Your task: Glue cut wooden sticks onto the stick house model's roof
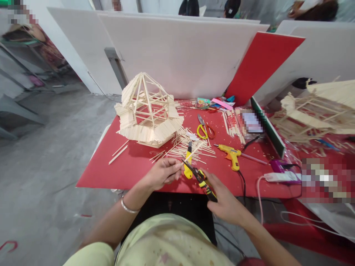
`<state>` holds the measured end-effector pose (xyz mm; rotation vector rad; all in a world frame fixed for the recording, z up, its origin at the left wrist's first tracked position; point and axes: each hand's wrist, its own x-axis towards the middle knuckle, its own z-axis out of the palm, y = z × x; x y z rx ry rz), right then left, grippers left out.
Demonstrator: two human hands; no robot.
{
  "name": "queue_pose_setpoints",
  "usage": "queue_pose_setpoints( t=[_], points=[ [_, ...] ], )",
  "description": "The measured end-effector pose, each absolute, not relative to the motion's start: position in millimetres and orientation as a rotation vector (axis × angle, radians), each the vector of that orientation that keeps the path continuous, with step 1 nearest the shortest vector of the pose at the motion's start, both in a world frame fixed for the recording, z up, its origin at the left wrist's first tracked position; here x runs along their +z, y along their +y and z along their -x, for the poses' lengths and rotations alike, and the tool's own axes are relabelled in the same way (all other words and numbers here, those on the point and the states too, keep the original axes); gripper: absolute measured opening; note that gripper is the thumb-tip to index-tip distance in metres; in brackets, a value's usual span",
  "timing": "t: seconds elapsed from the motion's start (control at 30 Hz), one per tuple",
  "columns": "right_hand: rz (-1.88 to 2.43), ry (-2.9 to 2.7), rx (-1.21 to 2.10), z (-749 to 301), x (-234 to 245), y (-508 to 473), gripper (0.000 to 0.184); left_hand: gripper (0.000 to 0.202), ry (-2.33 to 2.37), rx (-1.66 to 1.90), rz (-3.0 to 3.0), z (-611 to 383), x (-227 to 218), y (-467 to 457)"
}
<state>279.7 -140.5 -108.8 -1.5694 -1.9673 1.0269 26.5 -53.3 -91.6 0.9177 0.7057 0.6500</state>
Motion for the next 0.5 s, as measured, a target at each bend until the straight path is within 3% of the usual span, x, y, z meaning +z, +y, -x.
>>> queue_pose_setpoints(
  t=[0.07,0.23,0.4,0.5],
  points=[
    [1.493,-1.834,1.212,-277,-103,-140,0.077,0.036,0.733,0.687,-0.995,-28,-96,-55],
    [1.044,-1.177,2.12,-265,-93,-141,0.037,0.035,0.733,0.88,-1.086,-41,-118,-46],
    [0.764,-0.78,2.269,-255,-104,-136,0.054,0.016,1.176,1.174,-1.444,-52,-134,-24],
    [0.679,-0.772,2.376,-251,-111,-131,0.068,0.055,1.091,1.302,-1.517,-54,-132,-21]
  ],
)
